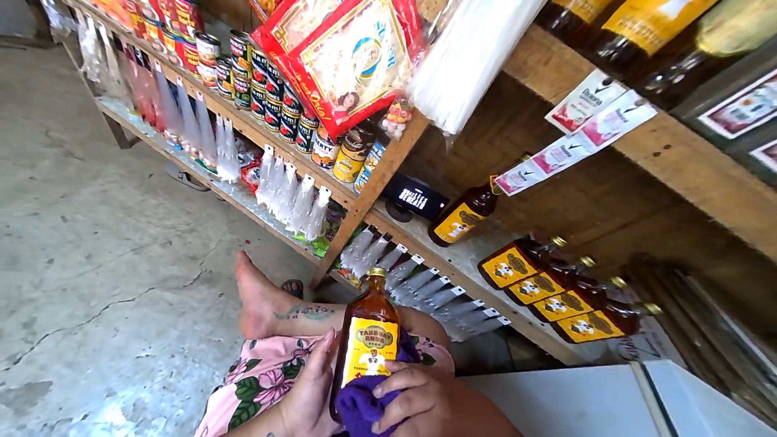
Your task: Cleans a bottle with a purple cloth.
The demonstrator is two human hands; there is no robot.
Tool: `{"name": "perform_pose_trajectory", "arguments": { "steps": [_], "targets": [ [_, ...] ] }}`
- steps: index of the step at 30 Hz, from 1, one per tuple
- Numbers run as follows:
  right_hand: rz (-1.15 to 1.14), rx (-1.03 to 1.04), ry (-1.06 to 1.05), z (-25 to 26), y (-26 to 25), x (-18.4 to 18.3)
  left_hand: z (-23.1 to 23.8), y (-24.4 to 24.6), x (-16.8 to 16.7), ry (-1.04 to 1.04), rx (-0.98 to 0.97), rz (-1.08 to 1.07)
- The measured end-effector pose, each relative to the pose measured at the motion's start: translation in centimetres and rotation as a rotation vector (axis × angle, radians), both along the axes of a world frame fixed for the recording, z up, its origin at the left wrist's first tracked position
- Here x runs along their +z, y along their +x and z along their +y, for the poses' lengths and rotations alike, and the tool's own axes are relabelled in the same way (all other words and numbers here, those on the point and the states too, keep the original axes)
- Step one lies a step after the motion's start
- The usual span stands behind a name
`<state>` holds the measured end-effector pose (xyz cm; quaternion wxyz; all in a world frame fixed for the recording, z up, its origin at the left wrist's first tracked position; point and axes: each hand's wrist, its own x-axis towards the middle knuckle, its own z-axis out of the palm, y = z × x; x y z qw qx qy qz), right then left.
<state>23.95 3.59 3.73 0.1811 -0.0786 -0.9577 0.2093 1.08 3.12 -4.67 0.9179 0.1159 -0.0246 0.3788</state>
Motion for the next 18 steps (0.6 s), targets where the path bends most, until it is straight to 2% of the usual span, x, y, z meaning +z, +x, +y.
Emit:
{"name": "perform_pose_trajectory", "arguments": {
  "steps": [6,11,14,18],
  "targets": [
    [0.246,-0.207,0.151,1.5,2.0,-1.4,-0.2,0.1,0.0,0.115,-0.055,0.023],
    [0.297,-0.377,0.173,2.5,2.6,-1.4,-0.6,0.1,1.8,0.212,0.033,0.205],
    [0.335,-0.457,0.144,2.7,2.4,-1.0,-0.3,0.0,0.3,0.216,-0.012,0.183],
    [0.378,-0.516,0.122,2.8,2.2,-1.0,-0.5,0.0,0.3,0.189,-0.013,0.225]
  ]
}}
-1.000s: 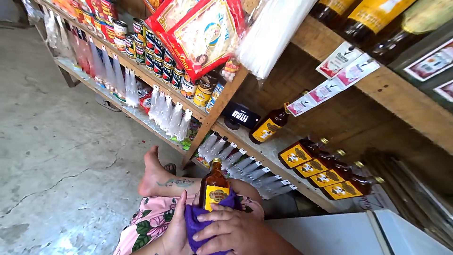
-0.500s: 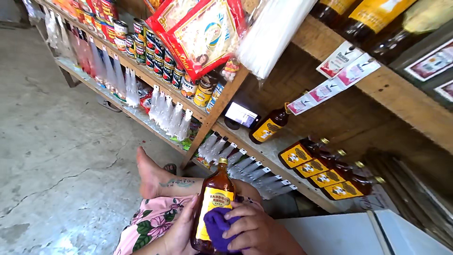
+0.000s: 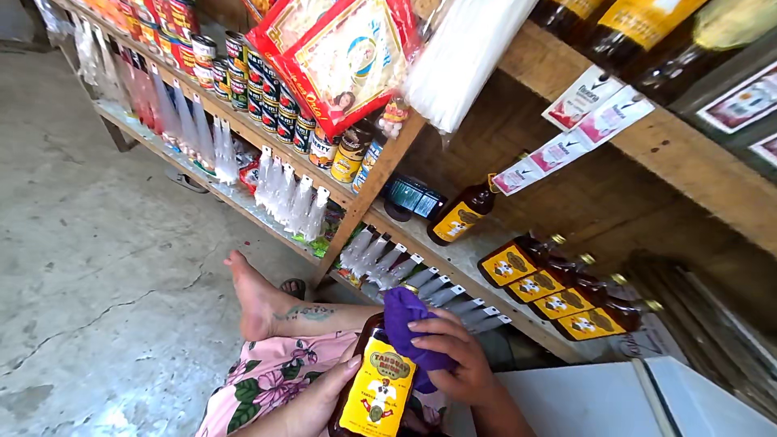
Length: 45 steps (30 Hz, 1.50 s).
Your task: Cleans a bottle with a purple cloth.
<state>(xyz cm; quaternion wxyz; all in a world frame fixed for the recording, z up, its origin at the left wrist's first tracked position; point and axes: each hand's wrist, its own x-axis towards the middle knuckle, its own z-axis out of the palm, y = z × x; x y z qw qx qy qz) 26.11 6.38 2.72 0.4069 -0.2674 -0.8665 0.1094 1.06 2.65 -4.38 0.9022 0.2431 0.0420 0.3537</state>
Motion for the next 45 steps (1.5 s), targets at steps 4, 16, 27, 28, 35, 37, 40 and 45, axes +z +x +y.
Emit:
{"name": "perform_pose_trajectory", "arguments": {
  "steps": [4,16,27,28,35,37,40,45],
  "targets": [
    [0.022,-0.039,-0.060,-0.1,0.1,0.0,0.0,-0.1,0.3,-0.008,0.009,0.028],
    [0.238,0.046,-0.389,-1.1,0.0,-1.1,-0.4,-0.8,-0.4,-0.010,0.070,0.097],
    [0.308,0.129,-0.401,-1.6,0.2,-2.4,-0.6,-0.6,-0.2,0.011,0.100,0.129],
    [0.310,0.138,-0.400,-1.7,0.3,-2.5,-0.7,-0.6,-0.3,0.016,0.095,0.122],
    [0.294,0.213,-0.440,-1.9,0.3,-2.8,-0.6,-0.4,0.4,-0.052,0.119,0.154],
    [0.270,0.221,-0.452,-1.9,0.3,-2.9,-0.5,-0.4,0.2,-0.052,0.117,0.131],
    [0.217,0.231,-0.473,-2.0,0.3,-2.8,-0.5,-0.4,0.3,-0.076,0.125,0.101],
    [0.086,0.297,-0.474,-2.2,-0.3,-2.8,-0.2,-0.3,0.1,-0.143,0.136,0.077]
  ]
}}
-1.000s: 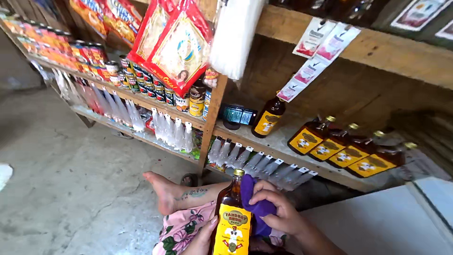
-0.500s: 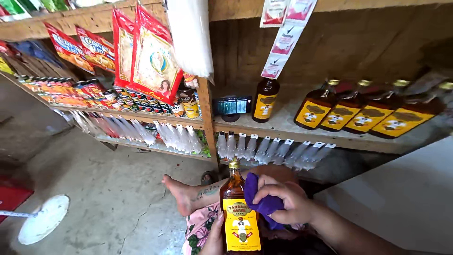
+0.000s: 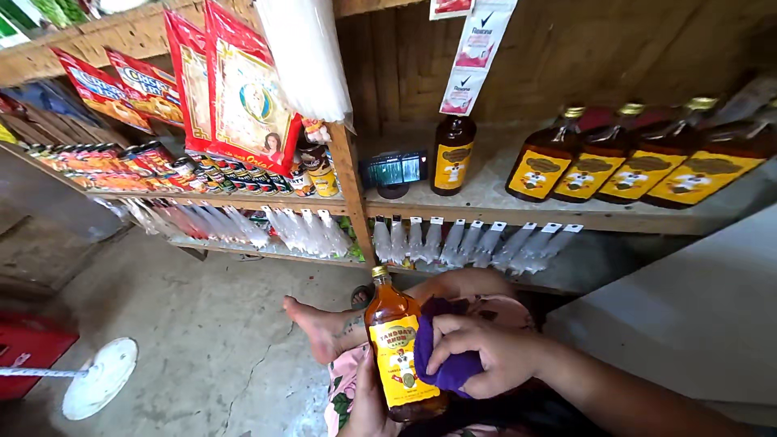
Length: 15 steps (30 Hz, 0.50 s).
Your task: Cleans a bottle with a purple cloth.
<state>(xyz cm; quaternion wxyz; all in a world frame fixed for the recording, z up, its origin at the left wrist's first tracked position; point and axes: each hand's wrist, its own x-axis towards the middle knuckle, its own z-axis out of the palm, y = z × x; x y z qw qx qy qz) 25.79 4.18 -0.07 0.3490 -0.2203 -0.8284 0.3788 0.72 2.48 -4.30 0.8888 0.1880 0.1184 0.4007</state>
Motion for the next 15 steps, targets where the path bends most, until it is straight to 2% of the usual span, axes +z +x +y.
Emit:
{"name": "perform_pose_trajectory", "arguments": {
  "steps": [15],
  "targets": [
    [-0.054,0.244,-0.073,0.06,-0.74,0.25,0.71,0.21,-0.48,-0.093,0.058,-0.155]
  ]
}}
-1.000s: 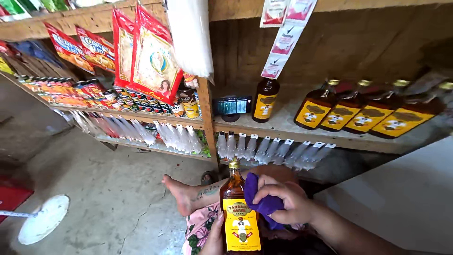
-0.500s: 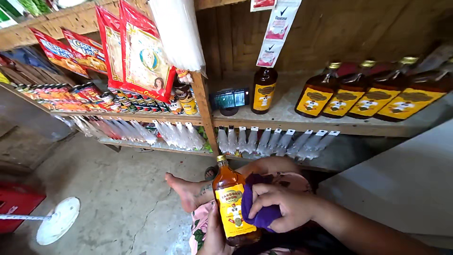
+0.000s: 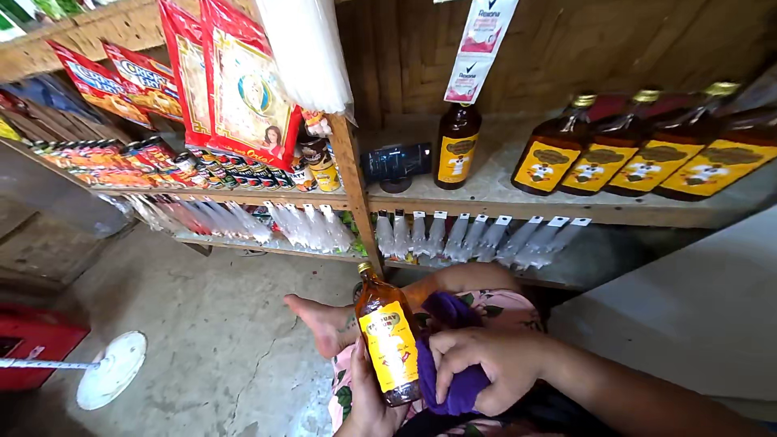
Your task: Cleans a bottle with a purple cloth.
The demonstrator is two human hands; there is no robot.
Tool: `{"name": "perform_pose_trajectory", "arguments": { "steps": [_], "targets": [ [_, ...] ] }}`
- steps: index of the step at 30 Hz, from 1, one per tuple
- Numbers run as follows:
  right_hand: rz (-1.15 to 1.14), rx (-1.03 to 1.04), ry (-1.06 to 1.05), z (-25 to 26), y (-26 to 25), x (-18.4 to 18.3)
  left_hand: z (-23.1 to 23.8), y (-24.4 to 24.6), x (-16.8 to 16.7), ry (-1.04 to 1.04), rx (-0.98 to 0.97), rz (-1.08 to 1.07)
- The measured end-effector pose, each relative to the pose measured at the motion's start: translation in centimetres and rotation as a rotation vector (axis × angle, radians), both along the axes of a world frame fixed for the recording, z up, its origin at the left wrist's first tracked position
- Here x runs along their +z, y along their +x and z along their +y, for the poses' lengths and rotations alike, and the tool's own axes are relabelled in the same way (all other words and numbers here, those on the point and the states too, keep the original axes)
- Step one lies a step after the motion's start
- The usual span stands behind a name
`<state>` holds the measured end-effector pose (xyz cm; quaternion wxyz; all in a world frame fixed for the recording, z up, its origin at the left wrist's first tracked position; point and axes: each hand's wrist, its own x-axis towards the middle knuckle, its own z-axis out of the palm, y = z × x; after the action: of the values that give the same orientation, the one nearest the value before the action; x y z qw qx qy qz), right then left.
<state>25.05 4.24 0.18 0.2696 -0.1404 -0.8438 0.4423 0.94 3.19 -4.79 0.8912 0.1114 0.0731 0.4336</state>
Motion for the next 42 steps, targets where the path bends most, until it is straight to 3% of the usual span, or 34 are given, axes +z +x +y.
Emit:
{"name": "perform_pose_trajectory", "arguments": {
  "steps": [20,24,26,28,30,32,36,42],
  "targets": [
    [-0.038,0.115,-0.009,-0.2,-0.2,0.2,0.0,0.0,-0.2,-0.007,-0.023,-0.037],
    [0.046,0.166,-0.056,-0.3,-0.2,0.4,0.1,-0.1,0.0,0.014,-0.067,-0.051],
    [0.167,0.083,-0.047,-0.3,0.1,0.9,0.0,0.0,0.2,0.038,-0.076,-0.032],
    [0.284,-0.166,0.026,-0.2,0.4,1.5,-0.2,-0.1,0.1,0.070,-0.082,0.000],
    [0.289,-0.460,0.129,0.1,0.4,1.8,-0.3,-0.2,-0.1,0.132,-0.102,0.022],
    [0.196,-0.622,0.224,0.4,0.0,1.2,-0.5,-0.2,-0.1,0.189,-0.114,0.047],
    [0.041,-0.599,0.324,0.2,-0.9,-0.2,-1.0,-0.3,0.0,0.247,-0.092,0.089],
    [0.096,-0.584,0.231,0.0,-1.1,0.6,-1.6,-0.6,0.0,0.441,-0.052,0.264]
  ]
}}
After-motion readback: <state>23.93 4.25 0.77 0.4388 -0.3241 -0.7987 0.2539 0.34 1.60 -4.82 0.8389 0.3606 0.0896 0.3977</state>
